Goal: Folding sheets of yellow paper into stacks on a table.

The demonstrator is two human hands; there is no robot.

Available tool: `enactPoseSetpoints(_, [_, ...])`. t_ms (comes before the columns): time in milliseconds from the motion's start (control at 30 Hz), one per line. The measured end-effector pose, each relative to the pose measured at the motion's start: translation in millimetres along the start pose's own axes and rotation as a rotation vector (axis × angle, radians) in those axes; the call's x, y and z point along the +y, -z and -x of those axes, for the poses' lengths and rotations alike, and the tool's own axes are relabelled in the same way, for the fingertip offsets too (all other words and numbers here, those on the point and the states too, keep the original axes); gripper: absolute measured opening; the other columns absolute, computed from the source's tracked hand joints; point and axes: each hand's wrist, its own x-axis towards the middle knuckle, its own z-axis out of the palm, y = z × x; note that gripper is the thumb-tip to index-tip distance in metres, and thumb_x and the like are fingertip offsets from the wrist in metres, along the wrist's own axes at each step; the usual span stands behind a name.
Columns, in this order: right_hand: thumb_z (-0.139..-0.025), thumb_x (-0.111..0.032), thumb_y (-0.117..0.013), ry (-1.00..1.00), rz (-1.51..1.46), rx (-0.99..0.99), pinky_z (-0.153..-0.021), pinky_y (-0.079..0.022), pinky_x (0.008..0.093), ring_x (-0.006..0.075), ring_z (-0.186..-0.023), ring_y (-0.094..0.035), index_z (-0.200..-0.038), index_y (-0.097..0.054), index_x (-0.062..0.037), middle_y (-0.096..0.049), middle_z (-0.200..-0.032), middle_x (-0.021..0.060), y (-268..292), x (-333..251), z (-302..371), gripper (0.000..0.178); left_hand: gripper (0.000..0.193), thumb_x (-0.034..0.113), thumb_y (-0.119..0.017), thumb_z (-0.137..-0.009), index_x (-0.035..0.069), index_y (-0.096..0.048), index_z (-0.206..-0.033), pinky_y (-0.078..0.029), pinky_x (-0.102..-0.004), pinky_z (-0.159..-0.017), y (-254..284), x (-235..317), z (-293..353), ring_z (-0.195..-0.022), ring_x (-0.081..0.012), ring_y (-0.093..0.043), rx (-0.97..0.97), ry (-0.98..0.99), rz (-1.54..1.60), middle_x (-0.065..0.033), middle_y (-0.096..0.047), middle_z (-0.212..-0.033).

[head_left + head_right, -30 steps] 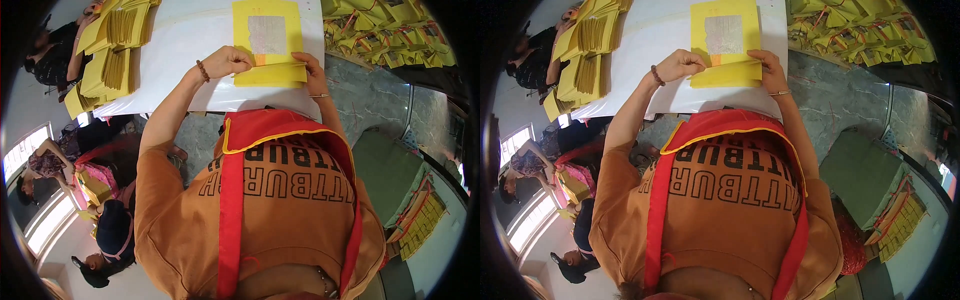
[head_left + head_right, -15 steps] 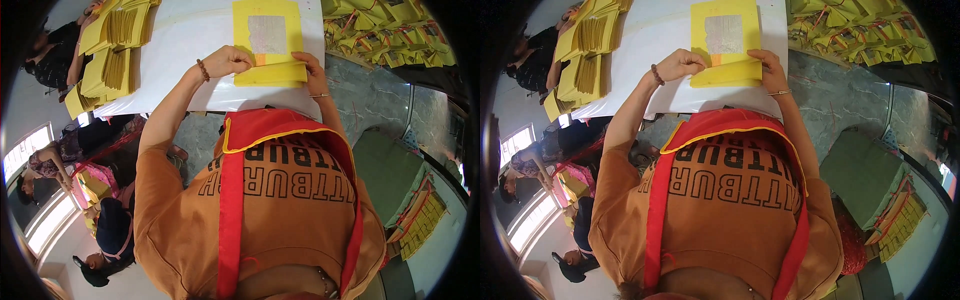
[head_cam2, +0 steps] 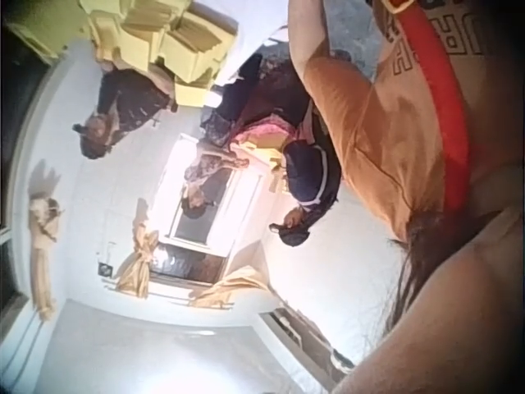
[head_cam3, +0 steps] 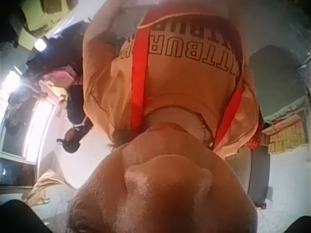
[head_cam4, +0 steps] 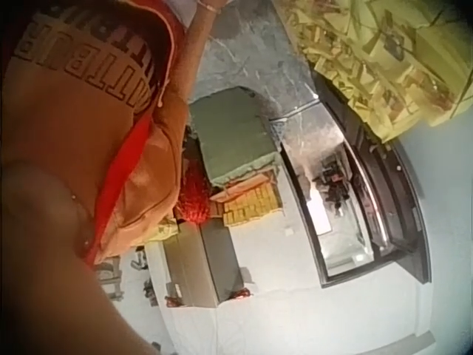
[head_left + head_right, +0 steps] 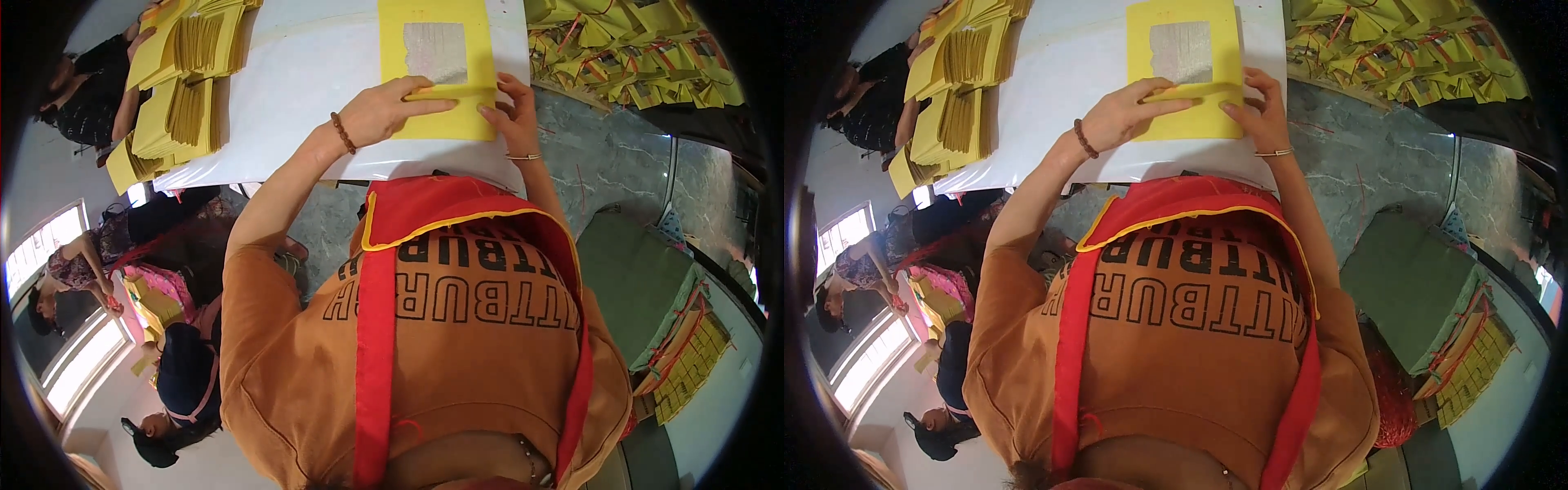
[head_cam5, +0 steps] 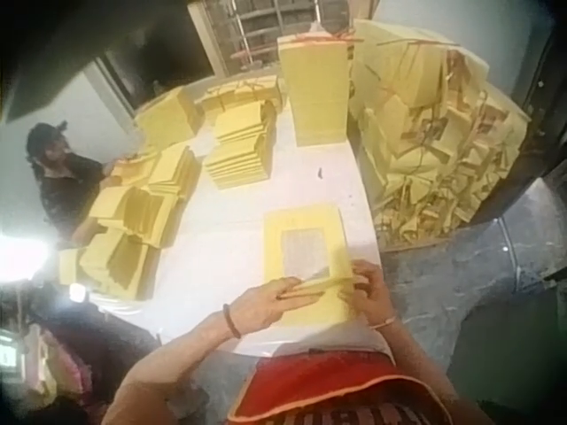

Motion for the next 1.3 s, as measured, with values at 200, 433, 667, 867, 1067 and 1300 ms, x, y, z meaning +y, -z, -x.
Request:
enactPoseSetpoints(200, [-0.065,-0.020,-0.076,0.210,0.382,-0.027,-0.093,-0.035,0.0365,0.0239,-0.118,-0.038,-0.098,-0.059,-0.0117,-0.038,-0.128,0.0097,25,23,7,0.038,0.040,0.002,-0.048,-0.082,0.019,-0.057,-0.117,-0.045,-0.0333,-0.073,0,-19,5,-0.082,-0.0242,-0.054,-0.081,0.204,0.373,-0.0117,-0.054,-0.087])
enactPoseSetpoints(433, [-0.063,-0.019,-0.078,0.055,0.330,-0.211,-0.097,-0.034,0.0370,0.0238,-0.118,-0.039,-0.092,-0.066,-0.0107,-0.035,-0.130,0.0087,26,15,0,0.033,0.031,0.008,-0.046,-0.089,0.017,-0.058,-0.117,-0.045,-0.0302,-0.072,-2,-26,6,-0.077,-0.0197,-0.056,-0.055,0.309,0.596,-0.0098,-0.059,-0.086])
enactPoseSetpoints(667, [-0.067,-0.017,-0.075,-0.027,0.160,-0.161,-0.094,-0.036,0.0355,0.0231,-0.115,-0.040,-0.086,-0.067,-0.0097,-0.037,-0.128,0.0092,21,20,2,0.022,0.027,0.009,-0.045,-0.091,0.014,-0.060,-0.113,-0.045,-0.0269,-0.074,-5,-29,9,-0.080,-0.0145,-0.057,-0.055,0.497,0.789,-0.0070,-0.063,-0.094])
enactPoseSetpoints(867, [-0.072,-0.024,-0.072,0.222,0.534,0.035,-0.097,-0.031,0.0360,0.0265,-0.116,-0.037,-0.080,-0.066,-0.0091,-0.038,-0.127,0.0120,5,11,-10,0.017,0.028,0.018,-0.054,-0.088,0.014,-0.058,-0.115,-0.044,-0.0286,-0.072,-5,-20,10,-0.079,-0.0165,-0.055,0.002,0.348,0.675,-0.0081,-0.060,-0.092])
enactPoseSetpoints(1067, [-0.074,-0.027,-0.070,0.154,0.272,0.040,-0.098,-0.030,0.0371,0.0271,-0.118,-0.036,-0.093,-0.063,-0.0090,-0.035,-0.130,0.0133,-11,-7,-28,0.027,0.037,0.023,-0.057,-0.085,0.013,-0.054,-0.120,-0.043,-0.0331,-0.074,1,-7,6,-0.079,-0.0258,-0.053,-0.043,0.279,0.376,-0.0121,-0.055,-0.082])
enactPoseSetpoints(1300, [-0.064,-0.025,-0.078,0.226,0.352,0.046,-0.098,-0.032,0.0375,0.0268,-0.124,-0.033,-0.127,-0.041,-0.0100,-0.025,-0.138,0.0142,2,-25,-15,0.074,0.035,0.020,-0.050,-0.089,0.010,-0.050,-0.122,-0.044,-0.0358,-0.073,-3,-1,4,-0.081,-0.0277,-0.054,0.174,0.462,0.511,-0.0148,-0.058,-0.085])
